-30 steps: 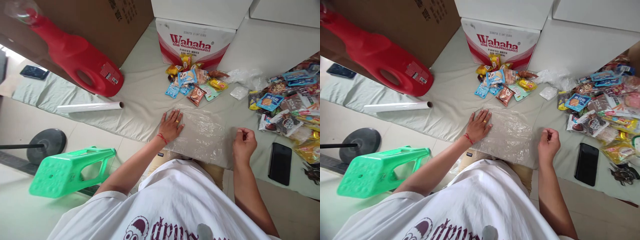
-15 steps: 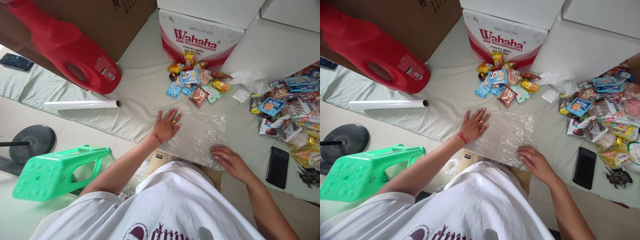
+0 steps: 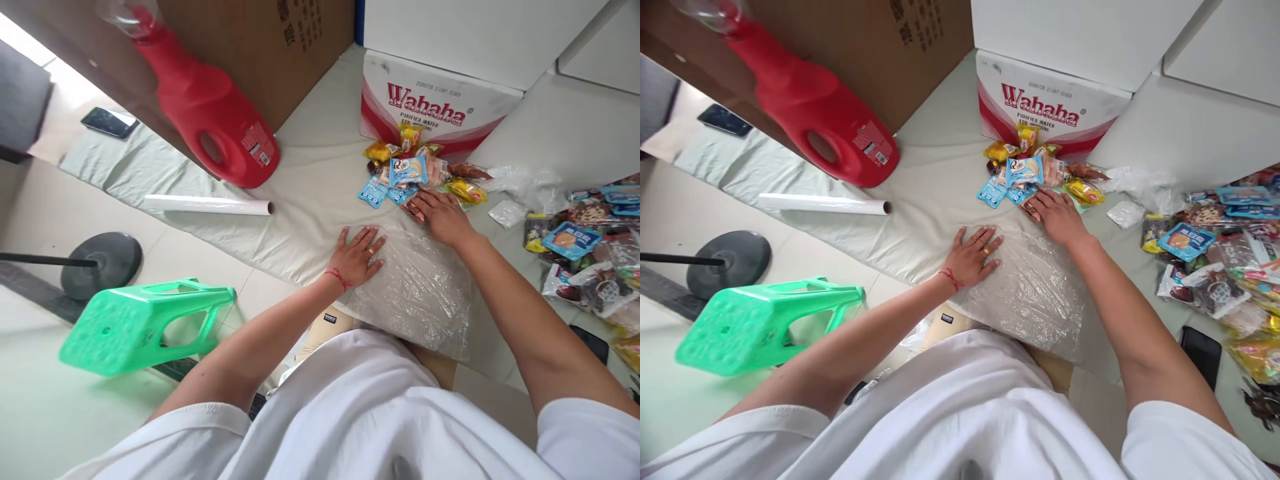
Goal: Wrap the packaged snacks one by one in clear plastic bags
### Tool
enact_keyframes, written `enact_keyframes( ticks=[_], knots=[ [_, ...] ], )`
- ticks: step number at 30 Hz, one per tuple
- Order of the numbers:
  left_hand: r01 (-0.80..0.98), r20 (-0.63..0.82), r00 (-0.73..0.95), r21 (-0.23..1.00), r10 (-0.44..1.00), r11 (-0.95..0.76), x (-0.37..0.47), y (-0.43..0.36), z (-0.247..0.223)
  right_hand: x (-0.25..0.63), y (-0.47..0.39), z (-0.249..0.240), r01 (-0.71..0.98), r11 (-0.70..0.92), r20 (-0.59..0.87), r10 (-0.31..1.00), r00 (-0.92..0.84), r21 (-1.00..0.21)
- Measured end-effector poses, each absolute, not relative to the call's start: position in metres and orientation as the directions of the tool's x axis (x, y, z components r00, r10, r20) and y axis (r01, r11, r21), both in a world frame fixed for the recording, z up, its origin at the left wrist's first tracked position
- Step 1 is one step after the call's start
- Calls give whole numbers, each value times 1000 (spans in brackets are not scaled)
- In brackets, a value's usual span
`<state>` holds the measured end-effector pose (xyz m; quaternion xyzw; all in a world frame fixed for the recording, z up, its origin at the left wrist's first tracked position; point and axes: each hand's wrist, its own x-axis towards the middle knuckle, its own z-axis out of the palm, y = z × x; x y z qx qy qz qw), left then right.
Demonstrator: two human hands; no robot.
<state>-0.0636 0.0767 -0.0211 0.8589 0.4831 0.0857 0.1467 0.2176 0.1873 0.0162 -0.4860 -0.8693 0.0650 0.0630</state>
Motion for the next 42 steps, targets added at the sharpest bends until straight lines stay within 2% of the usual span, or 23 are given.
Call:
enact_keyframes(
  ticks=[3, 5, 7, 8, 10, 12, 15, 17, 19, 21, 23, 26, 29, 37, 42],
  knots=[
    [798, 23, 519, 345, 855, -494, -64, 77, -21, 220, 192, 17, 828, 503, 67, 862, -503, -250],
    [794, 31, 519, 353, 854, -495, -64, 77, -22, 225, 181, 25, 810, 452, 133, 890, -436, -374],
    [791, 36, 518, 361, 854, -495, -64, 77, -22, 229, 162, 36, 759, 348, 168, 937, -307, -551],
    [790, 37, 518, 364, 855, -494, -64, 77, -22, 230, 149, 42, 707, 276, 151, 960, -236, -651],
    [788, 40, 517, 368, 855, -493, -64, 77, -23, 229, 123, 52, 558, 118, 28, 986, -167, -821],
    [788, 43, 517, 366, 855, -495, -64, 77, -23, 225, 97, 55, 441, -18, -144, 956, -254, -897],
    [791, 54, 517, 352, 854, -501, -63, 76, -22, 214, 69, 49, 452, -87, -331, 803, -495, -888],
    [794, 61, 515, 340, 855, -503, -63, 76, -23, 208, 57, 42, 561, 27, -328, 787, -522, -827],
    [799, 63, 513, 329, 856, -503, -63, 75, -23, 205, 51, 36, 718, 201, -201, 879, -432, -667],
    [803, 63, 511, 320, 857, -503, -63, 75, -23, 204, 45, 35, 823, 300, -12, 937, -348, -482],
    [805, 64, 512, 311, 857, -504, -63, 74, -23, 200, 37, 35, 838, 362, 83, 929, -361, -408],
    [809, 65, 510, 301, 857, -505, -63, 74, -22, 189, 21, 30, 804, 453, 46, 880, -473, -386],
    [812, 63, 508, 298, 859, -502, -64, 74, -23, 181, 7, 17, 800, 474, -10, 858, -513, -368],
    [807, 58, 513, 309, 857, -504, -64, 75, -24, 196, 0, -2, 752, 511, 60, 841, -538, -416],
    [794, 59, 510, 351, 858, -496, -65, 75, -20, 211, -28, 11, 694, 458, 187, 882, -432, -556]
  ],
)
